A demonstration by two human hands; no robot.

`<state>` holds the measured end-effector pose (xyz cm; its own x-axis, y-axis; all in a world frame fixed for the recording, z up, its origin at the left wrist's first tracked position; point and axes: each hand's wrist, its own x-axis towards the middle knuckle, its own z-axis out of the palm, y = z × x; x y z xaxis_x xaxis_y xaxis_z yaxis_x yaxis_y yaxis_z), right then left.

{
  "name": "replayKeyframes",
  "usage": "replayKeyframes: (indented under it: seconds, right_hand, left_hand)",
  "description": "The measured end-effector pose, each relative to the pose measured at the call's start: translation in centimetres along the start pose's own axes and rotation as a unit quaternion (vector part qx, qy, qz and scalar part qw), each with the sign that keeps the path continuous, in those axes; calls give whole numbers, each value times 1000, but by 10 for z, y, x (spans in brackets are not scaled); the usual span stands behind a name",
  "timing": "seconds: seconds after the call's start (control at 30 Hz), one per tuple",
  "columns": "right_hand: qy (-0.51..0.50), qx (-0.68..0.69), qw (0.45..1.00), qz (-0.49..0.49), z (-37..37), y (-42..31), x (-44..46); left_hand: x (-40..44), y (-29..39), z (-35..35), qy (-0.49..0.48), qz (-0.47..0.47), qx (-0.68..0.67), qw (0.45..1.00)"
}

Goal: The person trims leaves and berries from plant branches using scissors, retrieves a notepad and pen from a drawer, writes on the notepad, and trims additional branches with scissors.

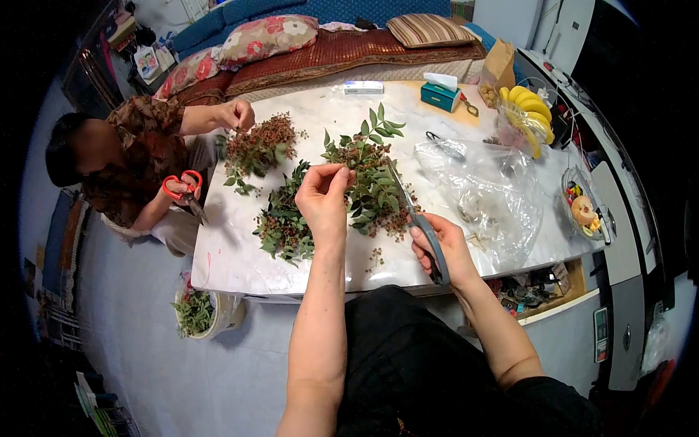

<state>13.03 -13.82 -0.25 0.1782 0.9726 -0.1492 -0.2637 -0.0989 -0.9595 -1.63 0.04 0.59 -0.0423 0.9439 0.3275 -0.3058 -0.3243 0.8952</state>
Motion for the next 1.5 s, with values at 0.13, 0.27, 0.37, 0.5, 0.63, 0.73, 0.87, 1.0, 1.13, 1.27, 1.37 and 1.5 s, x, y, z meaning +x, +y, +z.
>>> replayKeyframes:
  seconds: [0.13, 0.27, 0.37, 0.5, 0.63, 0.73, 0.87, 1.0, 1.13, 1.27, 1.37, 1.5]
  right_hand:
    - [-1, 1, 1000, 10, -2, -3, -1]
    - [15, 5, 1000, 13, -3, -3, -4]
    - [-5, 16, 1000, 9, -1, 0, -9]
    - [-48, 56, 997, 29, -1, -2, -10]
    - [-75, 92, 992, 42, -1, -5, -9]
    - [-79, 109, 990, 50, 1, -9, -9]
    - [-88, 114, 989, 37, 0, -9, -7]
    - [-87, 114, 989, 45, -1, -12, -6]
    - [-83, 114, 989, 47, -3, -13, -5]
    - [-80, 103, 991, 37, -3, -12, -5]
    - [-79, 101, 991, 39, -3, -12, -7]
    - [-63, 107, 991, 48, -3, -10, -6]
  left_hand:
    - [0, 3, -1, 10, 5, 1, 1000]
    - [0, 2, -2, 12, 12, 36, 999]
    - [-1, 2, 0, 4, 30, 49, 998]
    - [-1, 2, 0, -7, 38, 59, 998]
    - [-1, 1, 0, -18, 20, 36, 999]
    - [0, -2, -2, -26, 4, 3, 1000]
    - [0, 0, -2, -39, -14, -6, 999]
    - [0, -2, -2, -54, -10, -11, 998]
    - [1, -1, -3, -80, -8, 2, 997]
    - [1, -3, -2, -87, -3, 7, 996]
    - [1, -4, -2, -85, 2, 6, 996]
    - [1, -4, -3, -71, -9, 33, 997]
